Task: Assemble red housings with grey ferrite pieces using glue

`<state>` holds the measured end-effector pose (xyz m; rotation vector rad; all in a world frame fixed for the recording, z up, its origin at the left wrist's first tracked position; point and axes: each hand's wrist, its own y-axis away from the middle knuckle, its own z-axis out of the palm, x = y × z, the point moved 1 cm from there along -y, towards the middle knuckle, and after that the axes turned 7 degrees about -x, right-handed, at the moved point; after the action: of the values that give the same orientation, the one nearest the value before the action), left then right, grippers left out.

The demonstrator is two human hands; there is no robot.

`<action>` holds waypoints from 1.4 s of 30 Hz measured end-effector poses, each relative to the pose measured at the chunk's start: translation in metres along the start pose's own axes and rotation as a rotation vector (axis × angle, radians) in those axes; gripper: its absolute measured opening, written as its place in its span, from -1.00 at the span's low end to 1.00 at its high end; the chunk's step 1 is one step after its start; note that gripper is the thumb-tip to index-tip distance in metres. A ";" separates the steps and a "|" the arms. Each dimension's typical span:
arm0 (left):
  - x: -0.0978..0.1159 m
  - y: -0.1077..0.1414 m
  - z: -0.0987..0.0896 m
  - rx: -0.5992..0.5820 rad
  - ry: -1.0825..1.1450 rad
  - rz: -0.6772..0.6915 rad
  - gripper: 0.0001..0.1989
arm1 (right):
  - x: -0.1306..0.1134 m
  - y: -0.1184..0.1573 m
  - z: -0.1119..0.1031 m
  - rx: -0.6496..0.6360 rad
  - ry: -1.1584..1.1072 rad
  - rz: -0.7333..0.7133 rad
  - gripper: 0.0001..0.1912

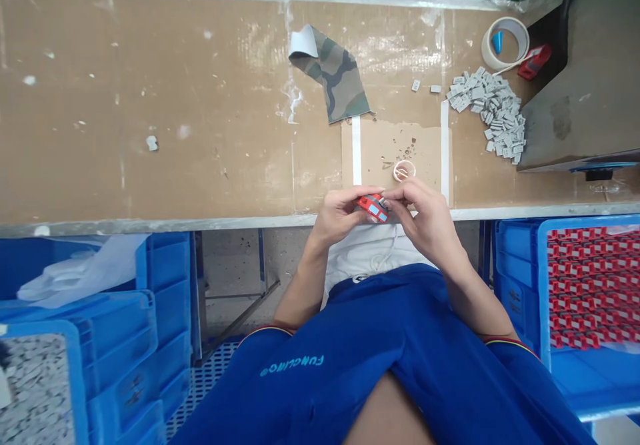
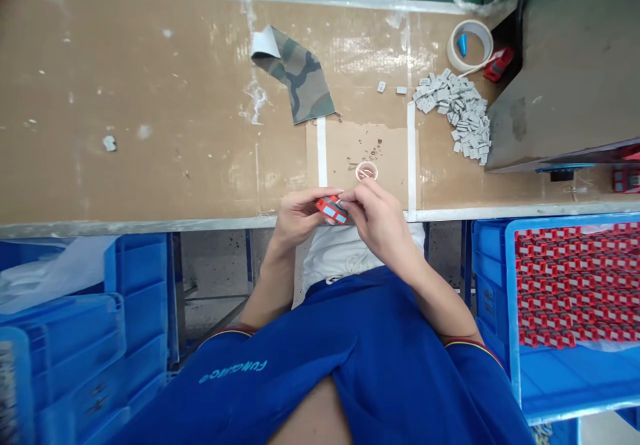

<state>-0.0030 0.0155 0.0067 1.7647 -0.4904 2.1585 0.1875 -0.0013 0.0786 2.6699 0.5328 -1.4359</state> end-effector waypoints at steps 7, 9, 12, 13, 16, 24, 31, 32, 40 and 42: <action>0.001 0.002 0.000 0.006 -0.127 0.050 -0.61 | -0.011 0.001 0.001 -0.086 0.278 -0.027 -0.74; 0.001 0.003 0.000 0.002 -0.144 0.062 -0.62 | -0.011 0.003 0.001 -0.085 0.269 -0.035 -0.74; 0.001 0.003 -0.001 0.002 -0.144 0.082 -0.62 | -0.008 0.008 0.003 -0.081 0.149 -0.032 -0.80; 0.001 0.004 -0.002 -0.006 -0.144 0.083 -0.62 | -0.006 0.009 0.003 -0.077 0.088 -0.031 -0.82; 0.000 0.005 -0.004 -0.063 -0.156 0.080 -0.62 | 0.001 0.015 0.005 -0.040 -0.084 -0.018 -0.87; -0.004 0.004 0.000 -0.066 -0.033 0.104 -0.53 | 0.012 0.020 0.003 -0.005 -0.125 0.016 -0.89; -0.004 0.002 0.004 0.018 -0.090 0.123 -0.49 | 0.011 0.017 0.018 0.175 0.000 -0.062 -0.88; -0.004 0.002 0.004 0.015 -0.096 0.121 -0.52 | 0.011 0.017 0.019 0.172 0.009 -0.069 -0.87; -0.001 0.004 -0.001 -0.035 -0.168 0.096 -0.58 | 0.013 0.015 0.017 0.079 -0.011 -0.052 -0.86; -0.001 0.005 -0.003 -0.035 -0.204 0.101 -0.58 | 0.014 0.013 0.019 0.068 -0.038 -0.033 -0.84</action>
<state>-0.0073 0.0124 0.0046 1.9912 -0.6765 2.0307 0.1841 -0.0136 0.0550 2.6918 0.5379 -1.5369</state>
